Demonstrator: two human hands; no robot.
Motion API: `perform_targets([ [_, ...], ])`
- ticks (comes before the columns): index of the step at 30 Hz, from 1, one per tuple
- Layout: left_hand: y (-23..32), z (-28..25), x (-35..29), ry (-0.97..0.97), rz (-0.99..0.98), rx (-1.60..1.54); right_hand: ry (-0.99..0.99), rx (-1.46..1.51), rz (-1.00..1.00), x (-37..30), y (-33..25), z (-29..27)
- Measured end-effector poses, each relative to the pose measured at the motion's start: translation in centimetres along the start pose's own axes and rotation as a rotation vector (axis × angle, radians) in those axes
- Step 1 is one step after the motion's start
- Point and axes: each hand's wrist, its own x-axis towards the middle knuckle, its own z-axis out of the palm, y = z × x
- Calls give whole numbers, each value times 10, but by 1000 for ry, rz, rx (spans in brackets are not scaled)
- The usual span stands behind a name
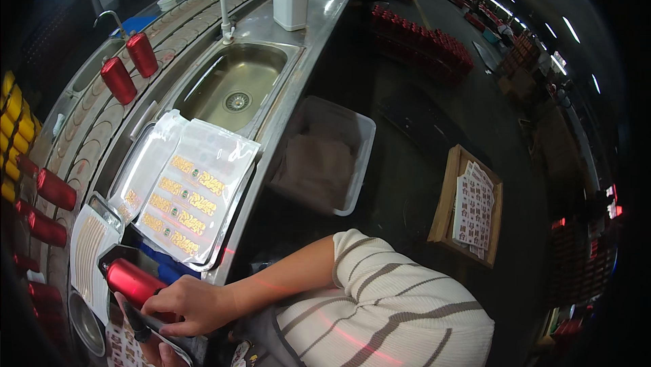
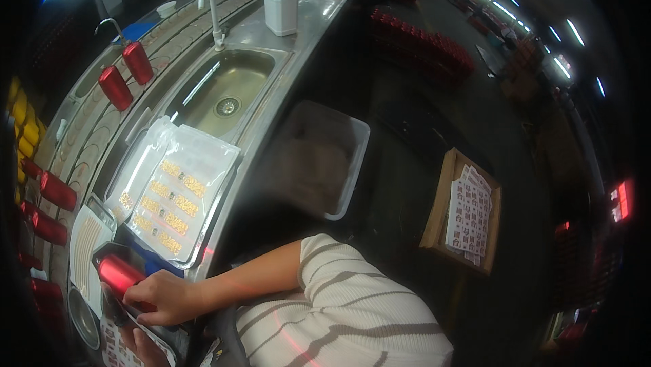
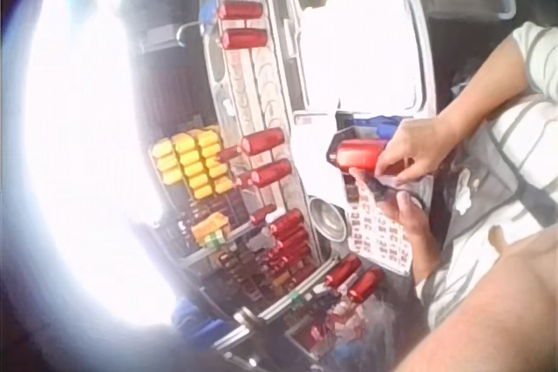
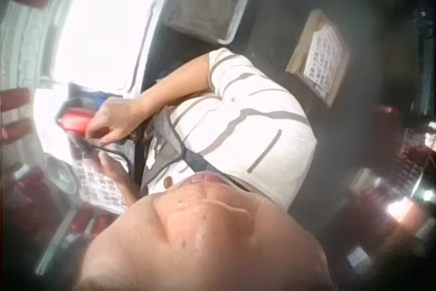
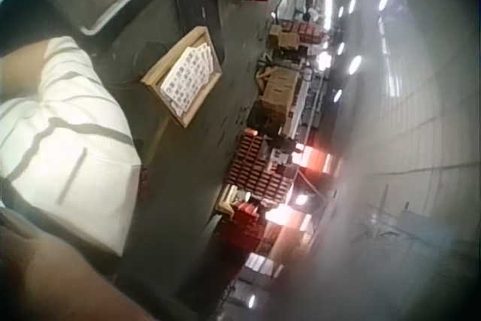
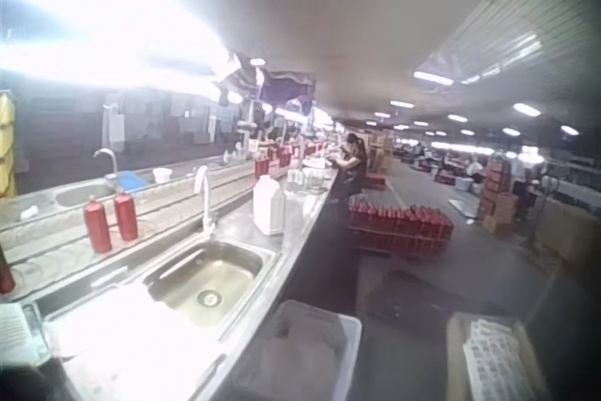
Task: The person applies gold stickers to red bottles, peels off backing layers, and wipes the surface with a blue cloth. The person handles multiple bottles one at a time, aligning and smoothing each sticker before moving to the next bottle.
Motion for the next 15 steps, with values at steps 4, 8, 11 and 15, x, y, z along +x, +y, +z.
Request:
perform_targets([
  [4, -16, 3, 3, -22, 21, -39, 133, -136, -67, 7, 13, 19],
  [8, -26, 3, 14, -24, 27, -55, 103, -152, -116, 8, 6, 14],
  [11, -32, 4, 18, -22, 34, -42, 130, -142, -169, 10, 6, 17],
  [15, -41, 5, 20, -18, 45, -49, 126, -173, -190, 10, 11, 18],
])
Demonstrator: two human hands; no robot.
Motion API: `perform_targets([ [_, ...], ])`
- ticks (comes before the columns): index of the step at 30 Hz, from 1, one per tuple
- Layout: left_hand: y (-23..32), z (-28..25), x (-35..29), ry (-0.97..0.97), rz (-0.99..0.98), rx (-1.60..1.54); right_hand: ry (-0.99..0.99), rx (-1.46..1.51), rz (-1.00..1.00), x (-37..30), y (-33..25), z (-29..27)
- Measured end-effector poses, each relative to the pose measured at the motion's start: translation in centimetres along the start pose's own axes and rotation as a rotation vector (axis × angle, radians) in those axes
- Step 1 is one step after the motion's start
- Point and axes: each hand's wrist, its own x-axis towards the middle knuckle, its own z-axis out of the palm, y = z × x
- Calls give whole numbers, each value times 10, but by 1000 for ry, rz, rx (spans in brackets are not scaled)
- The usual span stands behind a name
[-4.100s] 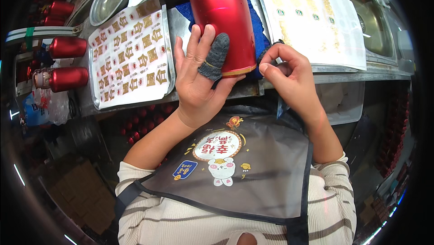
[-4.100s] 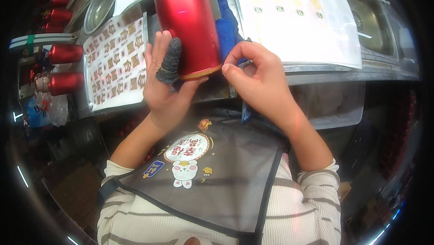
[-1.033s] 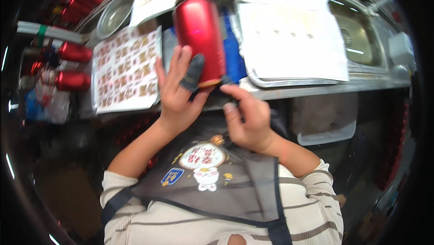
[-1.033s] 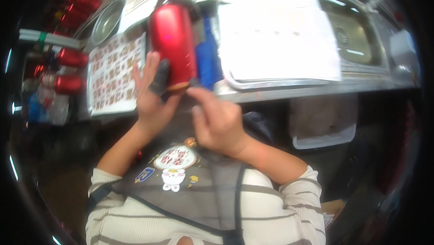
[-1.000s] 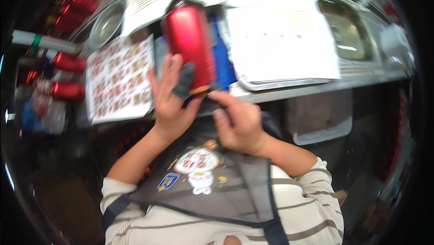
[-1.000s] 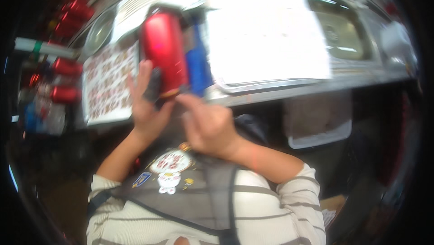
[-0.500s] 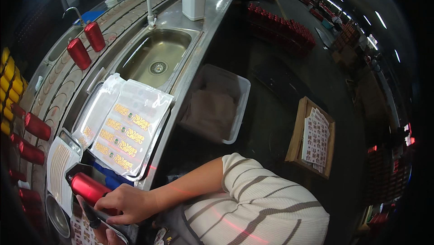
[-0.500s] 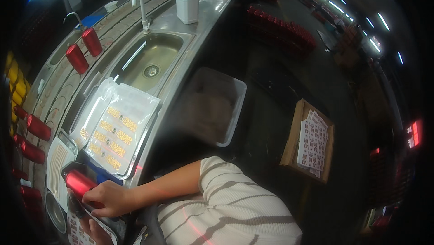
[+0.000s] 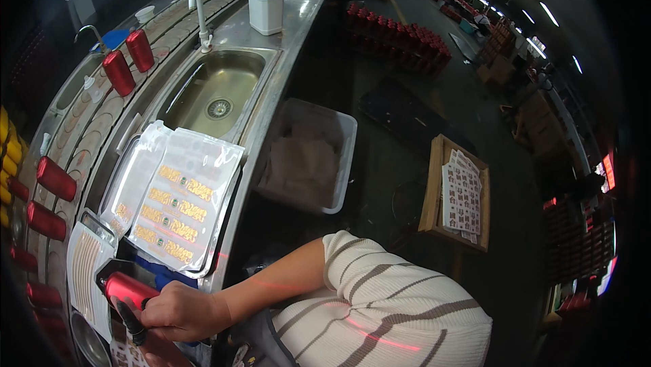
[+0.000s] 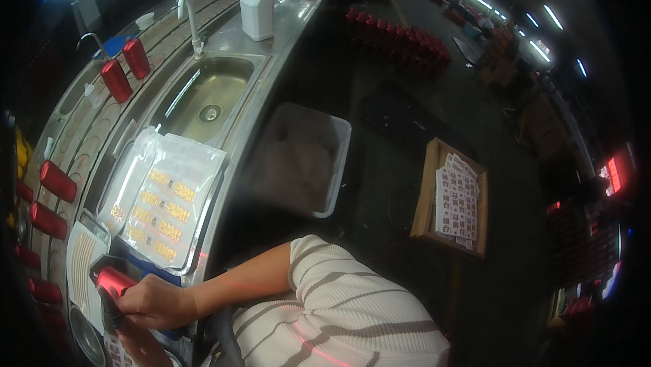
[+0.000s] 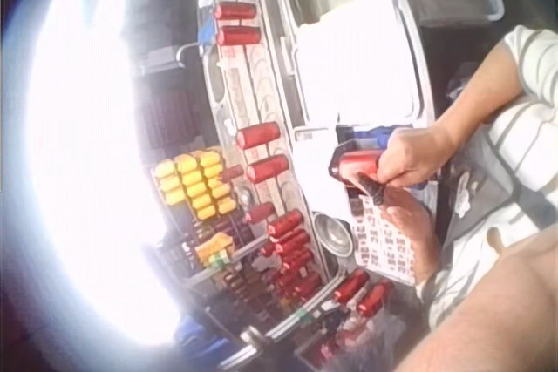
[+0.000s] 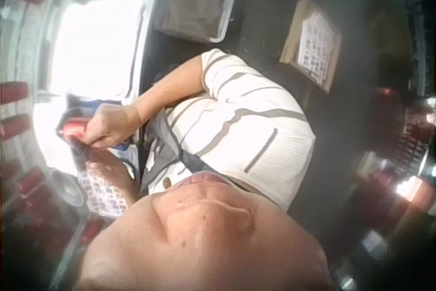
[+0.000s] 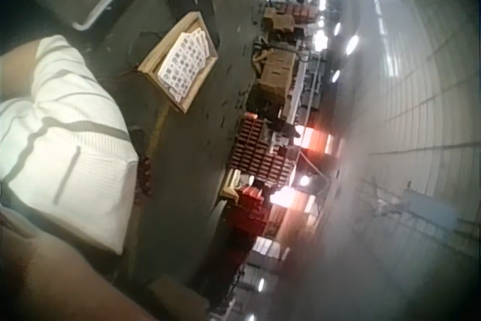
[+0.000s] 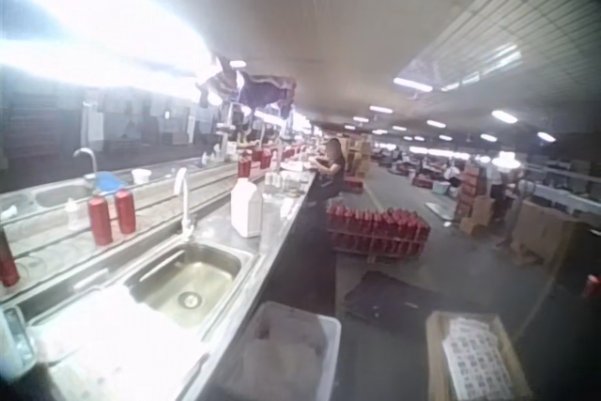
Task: The person applies gold stickers to red bottles, peels off backing layers, and wipes the surface with a blue cloth. The person handles multiple bottles one at a time, aligning and smoothing each sticker before moving to the next bottle.
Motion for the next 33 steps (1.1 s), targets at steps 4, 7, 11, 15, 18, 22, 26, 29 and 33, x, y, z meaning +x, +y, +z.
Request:
perform_targets([
  [4, -14, -1, 0, 1, 19, -25, -87, -100, -70, -5, -4, 1],
  [7, -12, -7, 3, -9, 22, -7, -71, -146, -92, -5, 1, 6],
  [11, 17, -17, 24, -68, -54, -74, 27, -129, -48, 5, -4, -9],
  [15, 34, -30, 23, -129, 26, 353, 17, -228, -46, 21, -12, -13],
  [18, 38, -34, 19, -123, 101, 566, -52, -245, -138, 28, -5, -14],
  [22, 40, -16, 20, 28, 101, 677, -61, -416, -223, 30, -8, -10],
  [26, 47, -13, 17, 16, 79, 884, -57, -336, -281, 34, 5, 1],
  [29, 39, -17, 12, 23, 61, 703, -119, -271, -412, 36, -5, 4],
  [33, 30, -13, 18, 34, 90, 657, -74, -274, -451, 32, 9, 10],
])
